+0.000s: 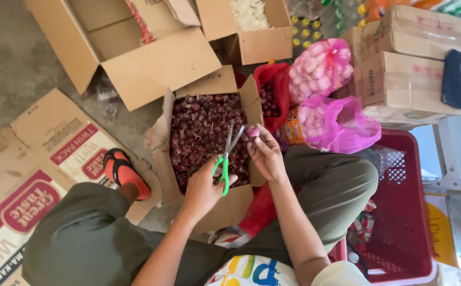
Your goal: Trim and clean red onions using a pair of scissors while sitting on the floor.
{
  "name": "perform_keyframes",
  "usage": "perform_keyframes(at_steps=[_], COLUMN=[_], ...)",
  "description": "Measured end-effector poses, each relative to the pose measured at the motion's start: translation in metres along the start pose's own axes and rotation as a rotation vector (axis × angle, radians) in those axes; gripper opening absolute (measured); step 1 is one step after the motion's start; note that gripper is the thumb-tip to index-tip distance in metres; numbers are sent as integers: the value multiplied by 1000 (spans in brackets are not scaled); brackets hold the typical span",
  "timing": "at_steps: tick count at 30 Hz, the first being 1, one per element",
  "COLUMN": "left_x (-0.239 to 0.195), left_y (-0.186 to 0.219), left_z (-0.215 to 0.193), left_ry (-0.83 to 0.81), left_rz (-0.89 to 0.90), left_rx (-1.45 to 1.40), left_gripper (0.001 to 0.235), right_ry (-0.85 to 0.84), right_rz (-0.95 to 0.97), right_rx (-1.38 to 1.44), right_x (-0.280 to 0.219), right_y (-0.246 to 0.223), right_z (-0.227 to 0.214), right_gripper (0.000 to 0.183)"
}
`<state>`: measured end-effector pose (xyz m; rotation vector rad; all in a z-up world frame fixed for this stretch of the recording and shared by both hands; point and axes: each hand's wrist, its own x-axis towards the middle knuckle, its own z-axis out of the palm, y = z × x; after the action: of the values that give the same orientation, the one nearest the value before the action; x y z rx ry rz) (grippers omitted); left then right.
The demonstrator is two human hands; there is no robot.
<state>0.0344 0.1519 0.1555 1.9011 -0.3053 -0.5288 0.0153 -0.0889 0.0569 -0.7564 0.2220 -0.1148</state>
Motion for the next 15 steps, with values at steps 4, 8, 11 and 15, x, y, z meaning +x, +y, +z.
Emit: perform_keyframes(at_steps=[4, 8, 11, 15], left_x=[-4, -1, -1, 0], left_y=[-10, -18, -14, -13], left_z=[11, 16, 12, 8], left_ry=[24, 57, 62, 47], left_rz=[158, 253, 233, 197], left_rx=[193, 329, 373, 390], left_gripper=[70, 74, 76, 77], right_ry=[13, -11, -38, -79], right_rz=[-61, -43, -55, -78], right_rx=[138, 83, 13, -31], right_x=[-10, -17, -22, -22], right_y=[8, 7, 1, -3], right_z=[-5, 7, 16, 14], right_gripper=[36, 36, 39, 40])
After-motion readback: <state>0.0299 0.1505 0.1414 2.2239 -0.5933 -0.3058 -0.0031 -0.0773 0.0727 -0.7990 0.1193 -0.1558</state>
